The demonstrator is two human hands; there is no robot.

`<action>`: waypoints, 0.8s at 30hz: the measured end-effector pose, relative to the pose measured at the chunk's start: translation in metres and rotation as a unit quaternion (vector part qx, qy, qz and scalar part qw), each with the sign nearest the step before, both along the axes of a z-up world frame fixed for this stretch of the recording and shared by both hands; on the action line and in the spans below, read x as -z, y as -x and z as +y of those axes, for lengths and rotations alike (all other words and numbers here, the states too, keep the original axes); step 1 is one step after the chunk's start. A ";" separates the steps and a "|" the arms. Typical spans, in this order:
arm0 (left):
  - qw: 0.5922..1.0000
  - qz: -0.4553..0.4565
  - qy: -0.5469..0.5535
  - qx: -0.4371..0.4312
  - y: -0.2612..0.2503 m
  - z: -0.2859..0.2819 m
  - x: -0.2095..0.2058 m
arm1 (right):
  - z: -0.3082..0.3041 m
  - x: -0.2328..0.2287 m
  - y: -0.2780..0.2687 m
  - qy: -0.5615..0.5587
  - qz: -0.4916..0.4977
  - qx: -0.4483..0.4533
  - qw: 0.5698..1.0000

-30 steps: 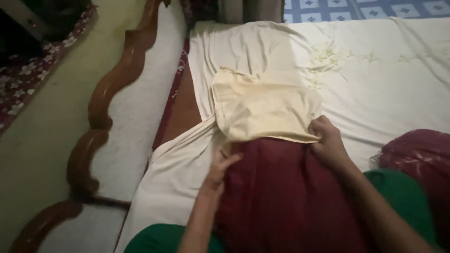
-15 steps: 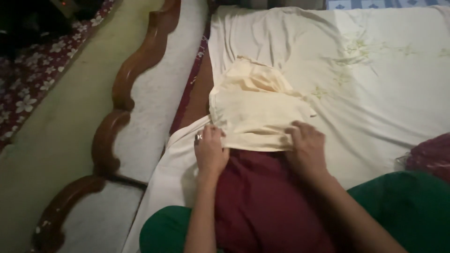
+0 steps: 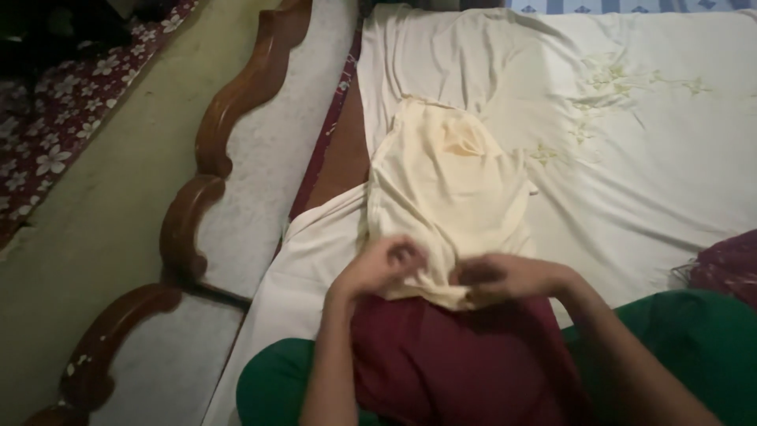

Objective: Smooth out a bed sheet and insert a pillow into a pillowcase.

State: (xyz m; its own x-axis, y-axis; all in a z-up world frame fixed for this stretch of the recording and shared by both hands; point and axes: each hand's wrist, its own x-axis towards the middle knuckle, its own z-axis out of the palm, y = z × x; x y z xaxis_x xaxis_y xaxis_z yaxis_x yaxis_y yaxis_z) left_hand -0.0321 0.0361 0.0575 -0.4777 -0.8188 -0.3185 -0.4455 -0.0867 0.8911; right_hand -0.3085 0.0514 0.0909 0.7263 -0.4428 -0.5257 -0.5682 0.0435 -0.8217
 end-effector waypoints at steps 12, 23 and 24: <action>0.948 -0.248 0.141 -0.144 -0.026 -0.020 0.106 | -0.002 0.006 -0.095 0.359 0.217 0.000 0.908; 0.920 -0.189 0.144 -0.312 -0.011 -0.034 0.125 | -0.046 0.123 -0.078 0.611 0.186 0.173 0.750; 0.920 -0.154 0.155 -0.326 -0.009 -0.038 0.131 | -0.047 0.130 -0.078 0.612 0.192 0.184 0.745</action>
State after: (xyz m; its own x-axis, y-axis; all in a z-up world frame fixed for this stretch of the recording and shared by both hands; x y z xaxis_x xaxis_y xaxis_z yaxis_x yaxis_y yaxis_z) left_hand -0.0229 -0.0015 -0.0737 0.2214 -0.9733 -0.0601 -0.6234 -0.1887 0.7588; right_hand -0.2301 0.0047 -0.0392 0.3379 -0.8930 0.2974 -0.9064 -0.3939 -0.1529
